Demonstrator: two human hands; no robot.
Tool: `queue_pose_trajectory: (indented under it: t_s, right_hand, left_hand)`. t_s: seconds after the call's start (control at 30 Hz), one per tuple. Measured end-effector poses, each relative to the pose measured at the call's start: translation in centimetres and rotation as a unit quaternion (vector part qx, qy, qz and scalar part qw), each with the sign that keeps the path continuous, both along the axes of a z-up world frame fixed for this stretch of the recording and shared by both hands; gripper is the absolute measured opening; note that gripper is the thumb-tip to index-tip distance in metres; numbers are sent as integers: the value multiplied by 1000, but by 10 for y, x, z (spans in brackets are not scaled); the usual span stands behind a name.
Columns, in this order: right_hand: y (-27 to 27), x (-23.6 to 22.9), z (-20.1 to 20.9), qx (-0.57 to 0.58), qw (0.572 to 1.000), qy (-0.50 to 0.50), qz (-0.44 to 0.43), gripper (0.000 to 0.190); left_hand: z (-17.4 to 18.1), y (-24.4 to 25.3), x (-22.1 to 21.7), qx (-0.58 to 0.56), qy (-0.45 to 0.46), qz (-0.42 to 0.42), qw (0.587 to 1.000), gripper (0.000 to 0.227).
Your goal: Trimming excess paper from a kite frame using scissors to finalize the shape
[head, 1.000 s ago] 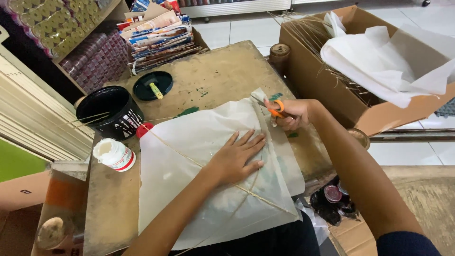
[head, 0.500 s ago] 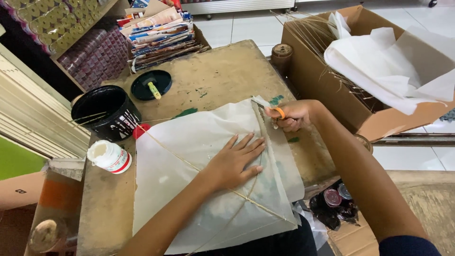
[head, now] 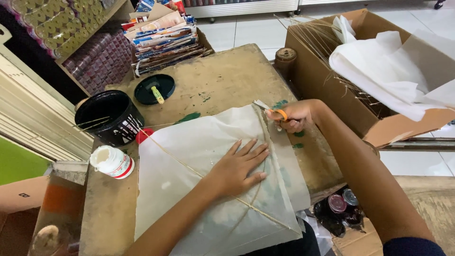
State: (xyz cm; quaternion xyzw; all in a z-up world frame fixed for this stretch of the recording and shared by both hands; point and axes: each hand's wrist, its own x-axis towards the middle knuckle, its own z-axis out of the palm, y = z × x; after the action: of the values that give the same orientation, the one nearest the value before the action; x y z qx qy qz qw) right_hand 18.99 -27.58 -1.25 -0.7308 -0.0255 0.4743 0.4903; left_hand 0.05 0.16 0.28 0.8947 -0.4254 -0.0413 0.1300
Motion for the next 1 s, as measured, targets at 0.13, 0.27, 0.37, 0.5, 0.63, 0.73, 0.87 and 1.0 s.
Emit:
queue_pose_trajectory:
  t_s: [0.13,0.27,0.37,0.5,0.63,0.73,0.87,1.0]
  right_hand:
    - [-1,-3,0,10,1000,5,-13,61]
    - [6,-6,13,-3,999,12,-35,70]
    - [7,-7,14,-2,999,14,-41,66]
    - [7,-3,14,2,1000,-2,-15,59]
    - [1,5,10,-27,999,18,8,67]
    - [4,5,13,-21,999,31,-18,69]
    - [2,6,12,-27,999,44,-14,67]
    - [7,9,12,-18,999,44,-8,68]
  left_hand:
    - [-5,0,2,-7,-13,3,1000,67]
    - [1,1,1,1,-1,-1,1000,68]
    - [-1,1,0,0,7,-3,1000,68]
    - [4,1,0,1,2,-7,1000,68]
    - [1,0,1,0,3,-7,1000,67]
    - [-2,1,2,0,1,-6,1000,68]
    - [1,1,0,-8,6,-5,1000,67]
    - [-7,1,4,-15,5,-9,1000,66]
